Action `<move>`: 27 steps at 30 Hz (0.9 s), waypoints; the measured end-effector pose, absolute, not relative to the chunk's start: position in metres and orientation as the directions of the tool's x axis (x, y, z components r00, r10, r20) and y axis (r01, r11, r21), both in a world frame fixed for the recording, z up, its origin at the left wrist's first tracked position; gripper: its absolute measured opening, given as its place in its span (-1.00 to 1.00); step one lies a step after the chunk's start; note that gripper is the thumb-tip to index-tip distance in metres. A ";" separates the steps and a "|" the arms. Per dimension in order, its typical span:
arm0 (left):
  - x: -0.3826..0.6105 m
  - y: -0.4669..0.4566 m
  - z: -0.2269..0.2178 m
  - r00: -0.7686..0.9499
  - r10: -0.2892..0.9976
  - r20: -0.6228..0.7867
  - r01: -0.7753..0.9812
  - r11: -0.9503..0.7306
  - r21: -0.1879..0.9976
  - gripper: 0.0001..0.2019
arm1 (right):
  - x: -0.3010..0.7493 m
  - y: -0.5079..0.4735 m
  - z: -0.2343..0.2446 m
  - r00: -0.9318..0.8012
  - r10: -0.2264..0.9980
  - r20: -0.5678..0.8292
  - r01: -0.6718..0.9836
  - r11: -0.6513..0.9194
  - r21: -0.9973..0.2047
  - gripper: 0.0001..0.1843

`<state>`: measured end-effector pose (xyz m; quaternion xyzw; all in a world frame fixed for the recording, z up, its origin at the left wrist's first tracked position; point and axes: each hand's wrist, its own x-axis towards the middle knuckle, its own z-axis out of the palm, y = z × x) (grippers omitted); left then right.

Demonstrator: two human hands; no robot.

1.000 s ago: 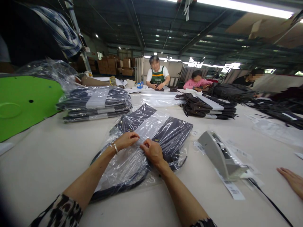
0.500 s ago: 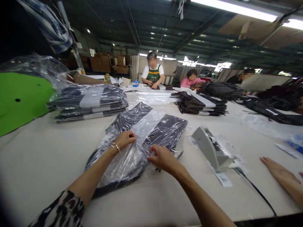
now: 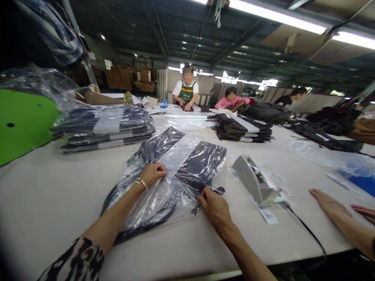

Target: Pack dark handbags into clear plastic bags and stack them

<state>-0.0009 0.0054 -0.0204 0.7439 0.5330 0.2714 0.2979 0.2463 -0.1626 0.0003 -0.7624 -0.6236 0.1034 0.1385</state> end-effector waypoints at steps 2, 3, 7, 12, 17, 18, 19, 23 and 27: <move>-0.001 0.005 -0.021 0.282 0.956 0.081 0.626 -0.248 0.739 -0.91 | 0.247 -0.165 -0.006 0.196 0.976 0.098 0.923 -0.150 -0.355 -0.91; -0.001 0.005 -0.021 0.282 0.956 0.080 0.623 -0.246 0.742 -0.91 | 0.251 -0.167 -0.007 0.189 0.973 0.136 0.914 -0.123 -0.386 -0.91; -0.002 0.006 -0.021 0.288 0.955 0.075 0.615 -0.244 0.750 -0.89 | 0.280 -0.177 0.007 0.177 0.979 0.105 0.785 -0.076 -0.614 -0.84; -0.003 0.008 -0.020 0.304 0.950 0.067 0.620 -0.250 0.744 -0.88 | 0.280 -0.171 0.037 0.170 0.979 0.114 0.730 -0.048 -0.681 -0.76; -0.002 0.004 -0.016 0.294 0.954 0.061 0.649 -0.245 0.720 -0.88 | 0.228 -0.151 0.020 -0.217 0.913 0.346 0.890 0.331 -0.314 -0.87; -0.002 0.003 -0.016 0.285 0.956 0.063 0.659 -0.243 0.712 -0.89 | 0.226 -0.151 0.016 -0.265 0.910 0.319 0.908 0.347 -0.235 -0.85; -0.001 0.003 -0.016 0.277 0.959 0.066 0.669 -0.242 0.703 -0.89 | 0.228 -0.153 0.014 -0.270 0.918 0.292 0.926 0.331 -0.183 -0.83; 0.000 0.001 -0.016 0.264 0.961 0.078 0.694 -0.245 0.677 -0.88 | 0.286 -0.170 0.032 -0.064 0.964 0.259 0.936 0.148 -0.319 -0.85; -0.001 0.001 -0.014 0.289 0.955 0.068 0.694 -0.258 0.673 -0.85 | 0.388 -0.185 0.077 0.363 0.902 0.235 0.863 -0.231 -0.450 -0.74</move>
